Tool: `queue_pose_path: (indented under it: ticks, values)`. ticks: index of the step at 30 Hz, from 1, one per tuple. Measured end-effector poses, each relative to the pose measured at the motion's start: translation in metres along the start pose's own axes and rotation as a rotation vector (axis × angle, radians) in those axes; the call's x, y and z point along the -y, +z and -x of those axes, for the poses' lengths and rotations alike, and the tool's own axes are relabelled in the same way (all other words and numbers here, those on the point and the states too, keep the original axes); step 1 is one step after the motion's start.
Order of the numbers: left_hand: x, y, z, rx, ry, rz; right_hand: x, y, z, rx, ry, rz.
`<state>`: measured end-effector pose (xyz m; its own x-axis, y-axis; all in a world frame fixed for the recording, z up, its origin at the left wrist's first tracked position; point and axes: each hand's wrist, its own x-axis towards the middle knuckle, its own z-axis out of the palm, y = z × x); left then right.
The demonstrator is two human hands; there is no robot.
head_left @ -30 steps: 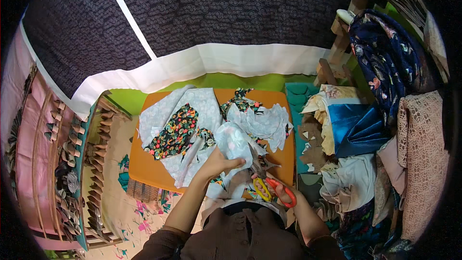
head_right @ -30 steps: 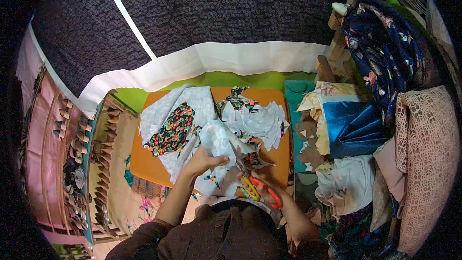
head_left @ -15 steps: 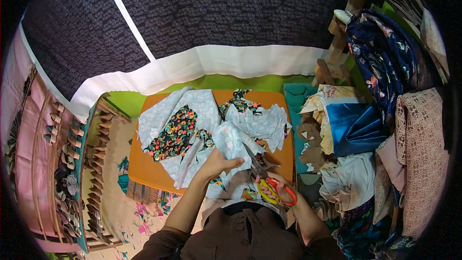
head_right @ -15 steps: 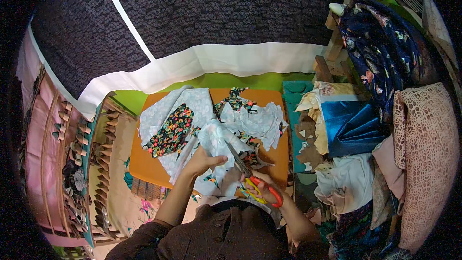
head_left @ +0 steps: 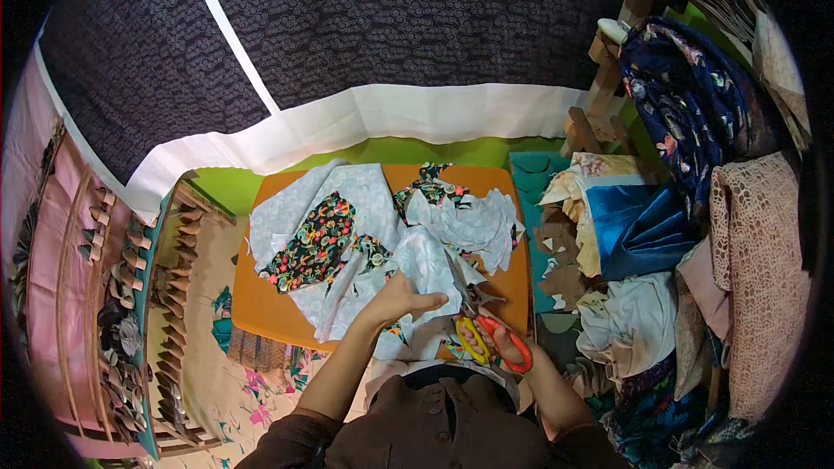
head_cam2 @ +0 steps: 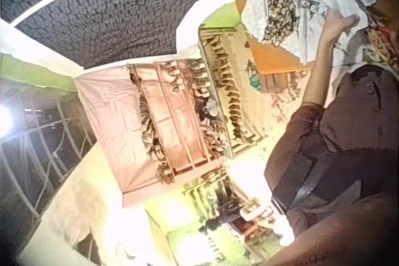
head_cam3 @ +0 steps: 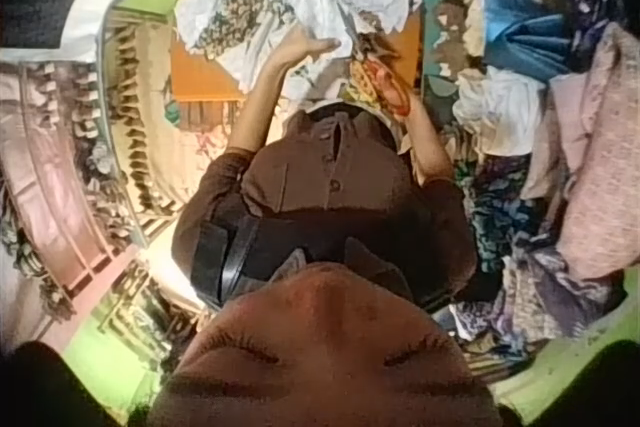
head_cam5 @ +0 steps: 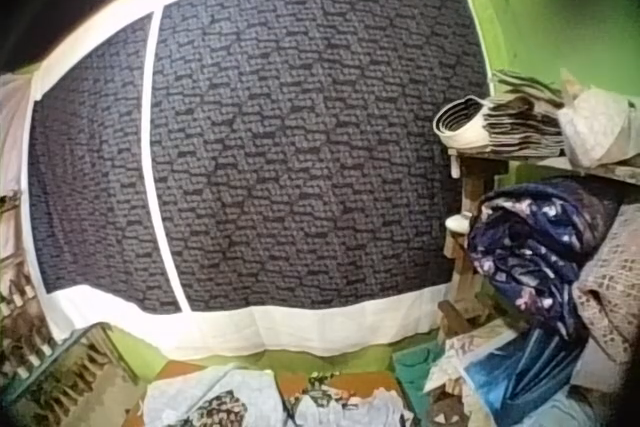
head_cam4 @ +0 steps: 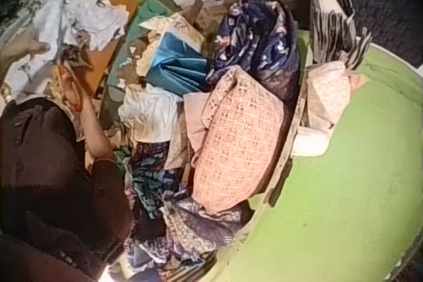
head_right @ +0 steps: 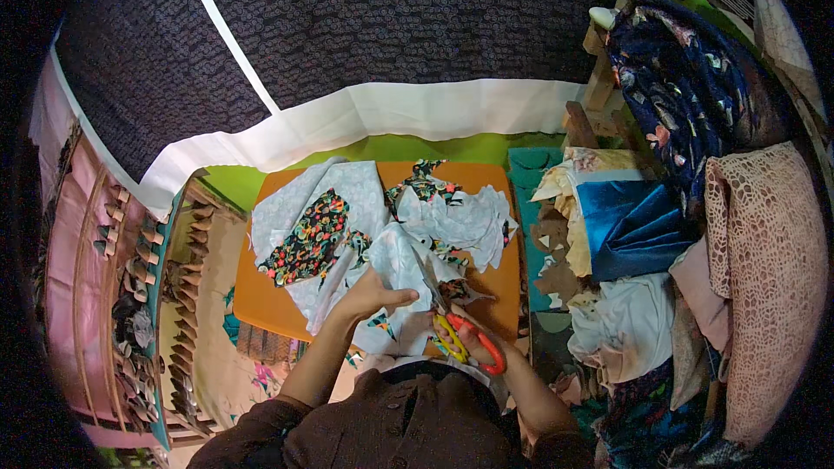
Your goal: Using scissors to cut pieces of patterned fabric on a table.
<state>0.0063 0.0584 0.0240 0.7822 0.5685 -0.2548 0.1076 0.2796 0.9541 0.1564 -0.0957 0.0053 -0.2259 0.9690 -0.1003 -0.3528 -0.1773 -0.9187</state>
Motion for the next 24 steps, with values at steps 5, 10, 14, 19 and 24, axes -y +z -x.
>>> queue_pose_path:
  ticks: [5, 10, 14, 19, 24]
  values:
    - [-0.005, 0.002, -0.001, 0.017, 0.008, -0.017, -0.009, -0.006, 0.002, -0.007, -0.012, 0.024]
    - [-0.003, 0.002, -0.001, -0.005, -0.041, 0.017, 0.001, -0.003, 0.007, -0.032, 0.050, -0.015]
    - [-0.002, 0.001, -0.003, 0.017, -0.083, -0.019, -0.003, -0.002, 0.007, -0.042, 0.015, -0.004]
    - [-0.008, 0.014, -0.003, 0.089, -0.093, -0.070, -0.015, -0.002, 0.003, -0.100, -0.077, -0.083]
    - [-0.008, 0.016, -0.001, 0.044, -0.061, -0.058, -0.005, 0.000, 0.007, -0.106, 0.049, -0.151]
